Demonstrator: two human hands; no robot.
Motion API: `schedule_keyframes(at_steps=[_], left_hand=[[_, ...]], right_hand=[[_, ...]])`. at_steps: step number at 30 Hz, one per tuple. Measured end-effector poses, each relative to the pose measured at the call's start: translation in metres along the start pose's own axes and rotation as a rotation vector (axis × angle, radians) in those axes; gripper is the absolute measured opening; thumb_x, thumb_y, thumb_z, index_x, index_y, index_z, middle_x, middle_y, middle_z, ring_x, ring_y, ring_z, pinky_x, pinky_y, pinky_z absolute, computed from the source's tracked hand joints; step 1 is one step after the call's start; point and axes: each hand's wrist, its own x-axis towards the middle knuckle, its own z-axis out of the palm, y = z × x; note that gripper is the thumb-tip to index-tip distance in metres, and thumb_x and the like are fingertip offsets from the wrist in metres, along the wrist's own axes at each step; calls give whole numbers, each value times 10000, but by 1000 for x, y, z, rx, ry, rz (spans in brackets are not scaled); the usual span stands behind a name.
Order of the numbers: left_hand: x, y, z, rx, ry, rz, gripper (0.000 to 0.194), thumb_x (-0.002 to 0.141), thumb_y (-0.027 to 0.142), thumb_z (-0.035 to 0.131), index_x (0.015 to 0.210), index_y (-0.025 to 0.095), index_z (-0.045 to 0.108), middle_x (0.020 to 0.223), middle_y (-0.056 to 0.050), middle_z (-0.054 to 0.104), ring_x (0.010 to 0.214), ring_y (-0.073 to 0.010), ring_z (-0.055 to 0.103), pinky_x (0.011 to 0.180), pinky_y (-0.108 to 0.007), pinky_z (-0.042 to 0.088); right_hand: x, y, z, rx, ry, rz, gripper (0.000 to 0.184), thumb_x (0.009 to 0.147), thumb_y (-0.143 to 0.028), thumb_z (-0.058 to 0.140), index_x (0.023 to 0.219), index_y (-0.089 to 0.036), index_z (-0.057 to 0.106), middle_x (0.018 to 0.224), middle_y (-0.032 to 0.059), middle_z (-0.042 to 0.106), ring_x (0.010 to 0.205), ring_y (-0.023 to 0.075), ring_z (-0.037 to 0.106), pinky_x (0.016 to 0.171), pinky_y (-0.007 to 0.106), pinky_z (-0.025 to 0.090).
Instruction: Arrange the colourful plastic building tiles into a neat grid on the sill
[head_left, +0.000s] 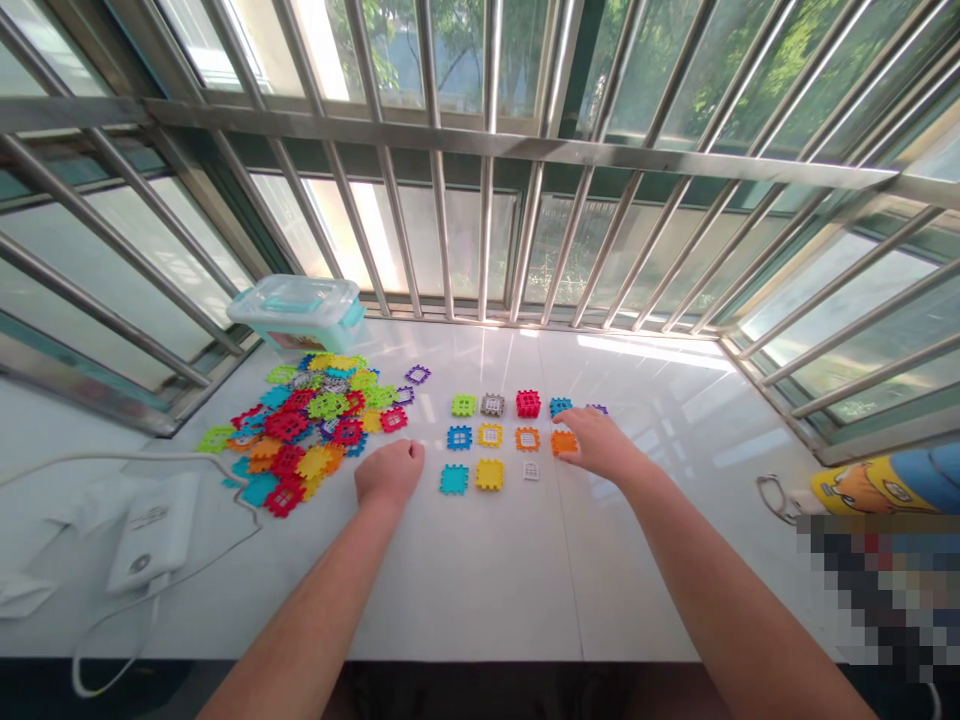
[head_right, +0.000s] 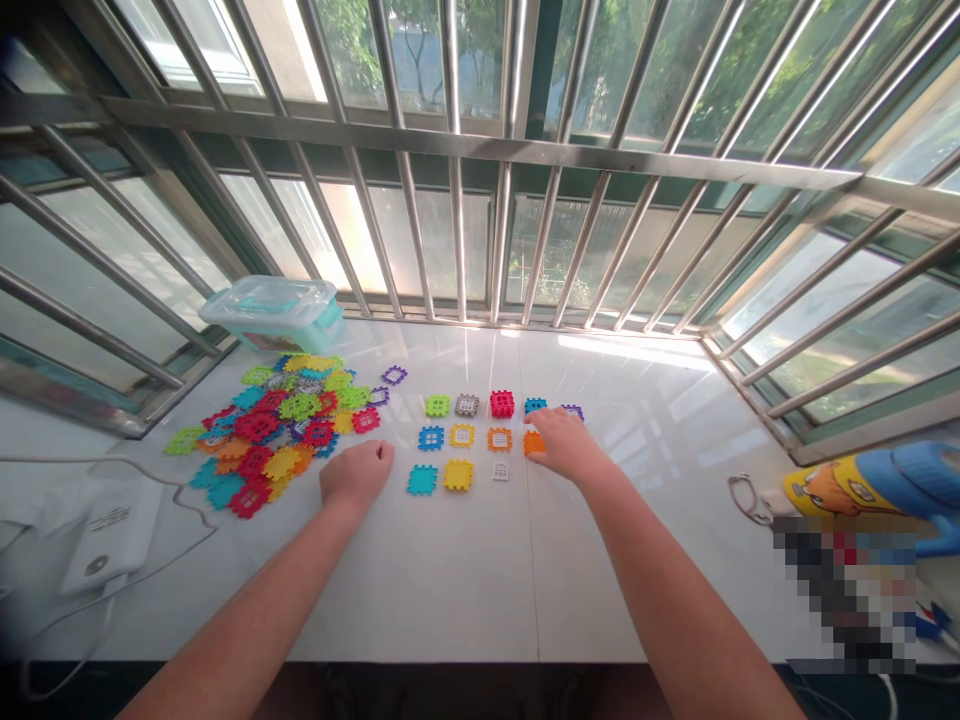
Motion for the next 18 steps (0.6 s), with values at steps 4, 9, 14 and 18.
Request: schedule_keyframes(at_steps=[4, 9, 14, 18], left_hand=[[-1, 0, -1, -6, -5, 2, 531, 1016, 422, 318, 999, 239, 816, 1006, -143, 798, 918, -308, 736, 741, -350, 482], [-1, 1, -3, -14, -14, -8, 529, 1017, 410, 322, 1013, 240, 823, 1011, -149, 796, 924, -309, 734, 748, -353, 489], [-1, 2, -4, -14, -11, 0, 537, 1019, 397, 315, 1036, 232, 825, 1002, -155, 796, 937, -310, 736, 755, -356, 494], [-1, 1, -3, -16, -1, 6, 544, 1021, 395, 315, 1038, 218, 829, 1001, -163, 794, 929, -310, 739, 758, -360, 502]], right_hand=[[13, -27, -3, 30, 54, -78, 390, 934, -344, 737, 1300, -238, 655, 1294, 94, 706, 1220, 302, 577, 996, 416, 439], [32, -50, 16, 2, -12, -86, 340, 905, -343, 775, 1220, -255, 686, 1236, 81, 734, 1191, 303, 595, 950, 401, 446], [32, -55, 20, -7, -19, -57, 371, 906, -344, 785, 1246, -241, 676, 1233, 97, 731, 1188, 308, 602, 932, 397, 449], [40, -69, 15, 36, 66, -150, 320, 980, -335, 709, 1286, -247, 679, 1290, 90, 713, 1226, 279, 588, 1009, 410, 436]])
